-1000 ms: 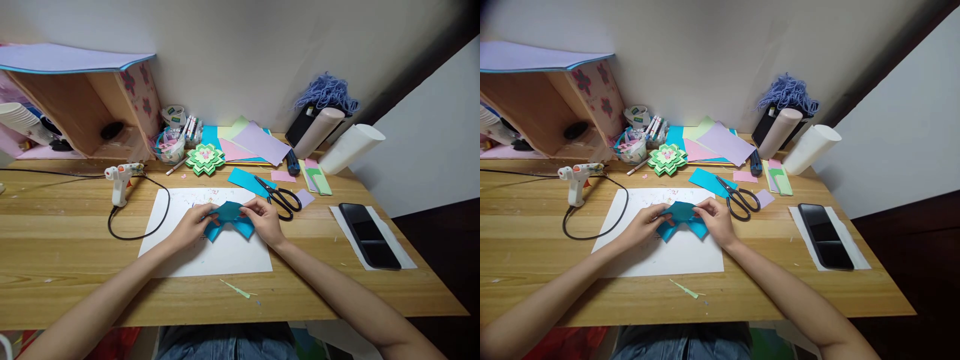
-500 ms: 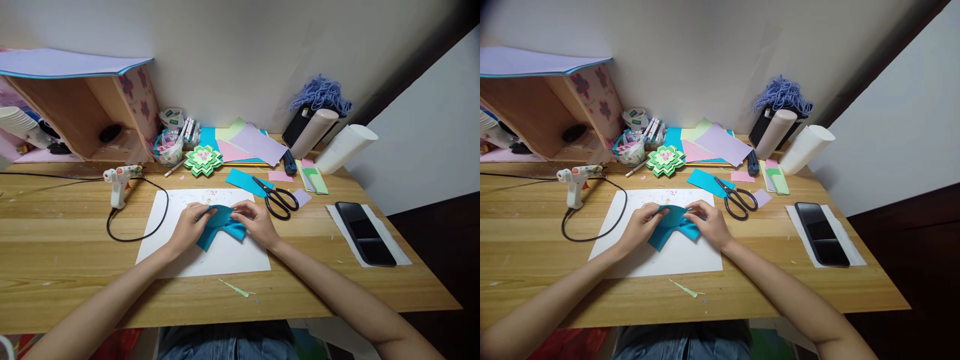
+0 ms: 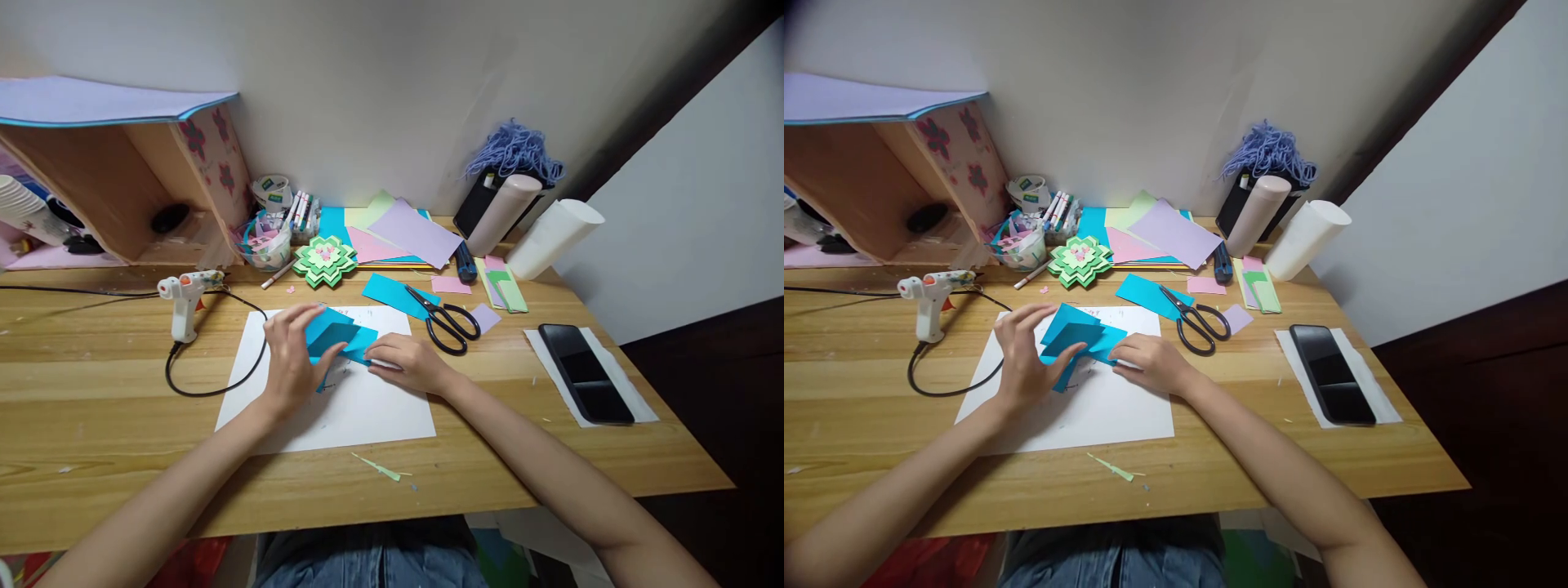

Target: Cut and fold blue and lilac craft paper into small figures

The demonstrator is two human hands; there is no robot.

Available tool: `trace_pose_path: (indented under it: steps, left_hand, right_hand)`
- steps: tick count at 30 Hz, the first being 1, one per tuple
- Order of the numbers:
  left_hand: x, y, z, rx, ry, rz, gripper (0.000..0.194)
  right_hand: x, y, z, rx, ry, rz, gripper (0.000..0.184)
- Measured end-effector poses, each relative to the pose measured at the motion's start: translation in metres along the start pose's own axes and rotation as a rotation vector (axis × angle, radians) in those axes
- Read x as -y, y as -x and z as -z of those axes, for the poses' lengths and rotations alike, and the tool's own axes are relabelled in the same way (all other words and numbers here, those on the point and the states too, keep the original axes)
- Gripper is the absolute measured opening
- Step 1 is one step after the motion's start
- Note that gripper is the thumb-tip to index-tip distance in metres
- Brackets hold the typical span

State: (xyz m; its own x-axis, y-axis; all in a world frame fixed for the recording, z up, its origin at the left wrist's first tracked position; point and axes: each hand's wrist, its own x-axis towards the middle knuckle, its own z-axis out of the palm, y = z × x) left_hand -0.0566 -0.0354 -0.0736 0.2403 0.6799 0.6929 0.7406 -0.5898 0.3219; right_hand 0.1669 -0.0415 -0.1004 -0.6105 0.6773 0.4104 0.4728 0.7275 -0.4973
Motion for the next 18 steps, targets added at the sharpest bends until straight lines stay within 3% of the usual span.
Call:
trace_pose_path:
  steps: [1, 3, 5, 13, 18]
  left_hand:
    - [-0.002, 0.003, 0.0, 0.023, -0.022, -0.098, 0.036]
    - [-0.006, 0.009, -0.002, 0.201, -0.023, -0.304, 0.012]
    - [-0.009, 0.014, -0.006, 0.377, -0.044, -0.402, 0.014]
    - [-0.01, 0.016, -0.014, 0.51, 0.0, -0.268, 0.023]
    - [-0.009, 0.017, -0.014, 0.497, -0.055, -0.301, 0.027]
  right_hand:
    - [0.001, 0.0, -0.001, 0.001, 0.008, -0.001, 0.016]
    - [0.002, 0.0, -0.002, 0.003, 0.007, -0.003, 0.017]
    - [0.003, 0.0, -0.002, -0.003, -0.017, -0.01, 0.018]
    - [-0.004, -0.002, -0.005, -0.127, -0.116, -0.138, 0.022]
    - [-0.008, -0.003, -0.004, -0.069, -0.089, -0.14, 0.024]
